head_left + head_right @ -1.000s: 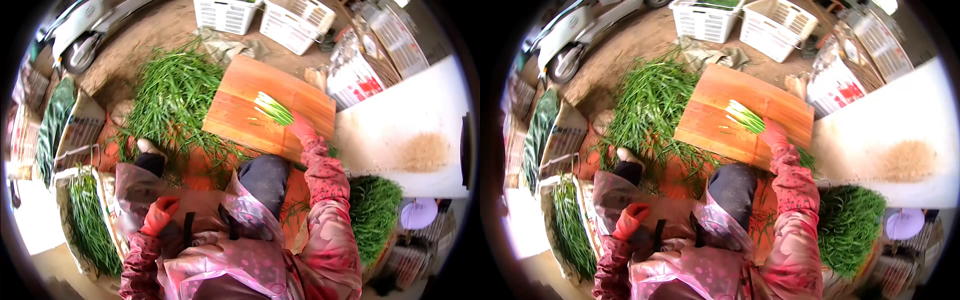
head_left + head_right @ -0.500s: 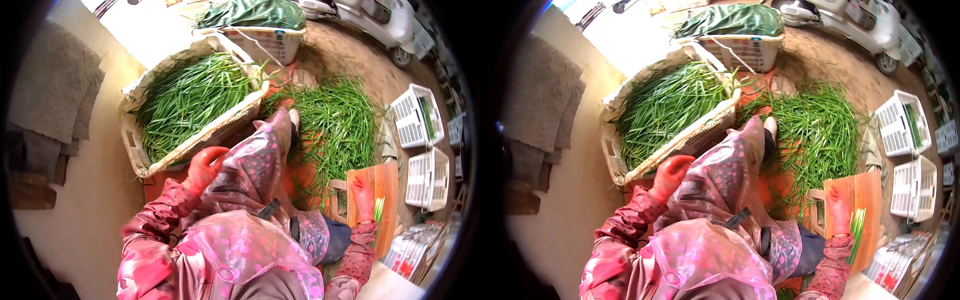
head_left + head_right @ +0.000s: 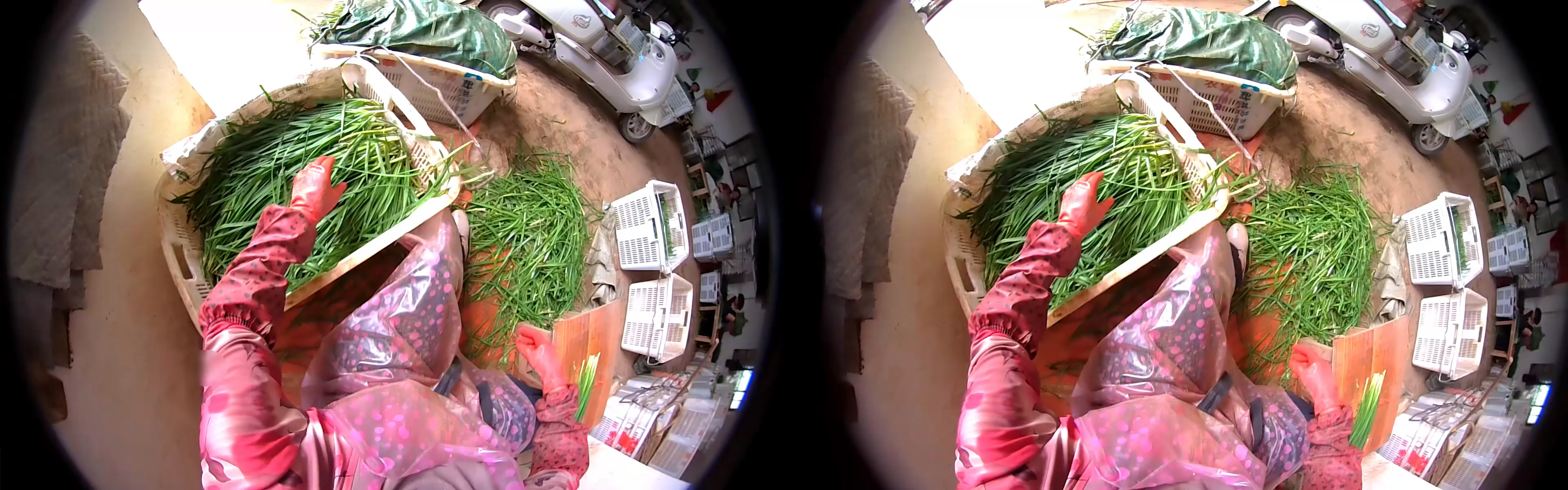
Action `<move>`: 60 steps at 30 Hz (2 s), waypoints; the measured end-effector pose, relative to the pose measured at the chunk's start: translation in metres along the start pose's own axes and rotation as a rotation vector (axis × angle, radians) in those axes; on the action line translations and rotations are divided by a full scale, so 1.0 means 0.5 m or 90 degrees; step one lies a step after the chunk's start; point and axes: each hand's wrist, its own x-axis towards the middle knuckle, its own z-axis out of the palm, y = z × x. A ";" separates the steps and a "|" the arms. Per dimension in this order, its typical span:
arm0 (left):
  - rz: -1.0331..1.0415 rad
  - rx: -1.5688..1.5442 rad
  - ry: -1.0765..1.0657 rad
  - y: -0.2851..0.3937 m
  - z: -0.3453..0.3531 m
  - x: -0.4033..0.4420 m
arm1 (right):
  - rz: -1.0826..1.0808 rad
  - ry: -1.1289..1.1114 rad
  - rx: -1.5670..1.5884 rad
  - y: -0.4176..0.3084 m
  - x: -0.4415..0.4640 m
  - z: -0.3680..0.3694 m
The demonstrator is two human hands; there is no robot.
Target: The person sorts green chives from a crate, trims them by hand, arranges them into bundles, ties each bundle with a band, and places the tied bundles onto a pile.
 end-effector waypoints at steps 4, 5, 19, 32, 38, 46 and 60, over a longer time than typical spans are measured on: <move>-0.061 0.068 -0.088 -0.003 0.052 0.071 | 0.056 -0.004 0.054 0.048 -0.032 0.011; -0.084 0.109 -0.109 -0.002 0.066 0.082 | 0.083 -0.010 0.070 0.063 -0.033 0.017; -0.161 0.260 -0.233 0.015 0.123 0.124 | 0.094 -0.102 0.016 -0.087 0.071 0.071; -0.047 0.146 -0.195 -0.131 0.037 0.261 | -0.051 -0.163 -0.013 -0.217 0.168 0.136; -0.088 0.195 -0.283 -0.168 0.063 0.312 | 0.006 -0.157 0.029 -0.176 0.159 0.129; -0.124 0.096 -0.372 -0.177 0.075 0.333 | -0.112 -0.155 0.094 -0.330 0.230 0.160; -0.004 0.117 0.145 -0.050 0.027 0.084 | -0.287 -0.196 0.515 -0.676 0.462 0.380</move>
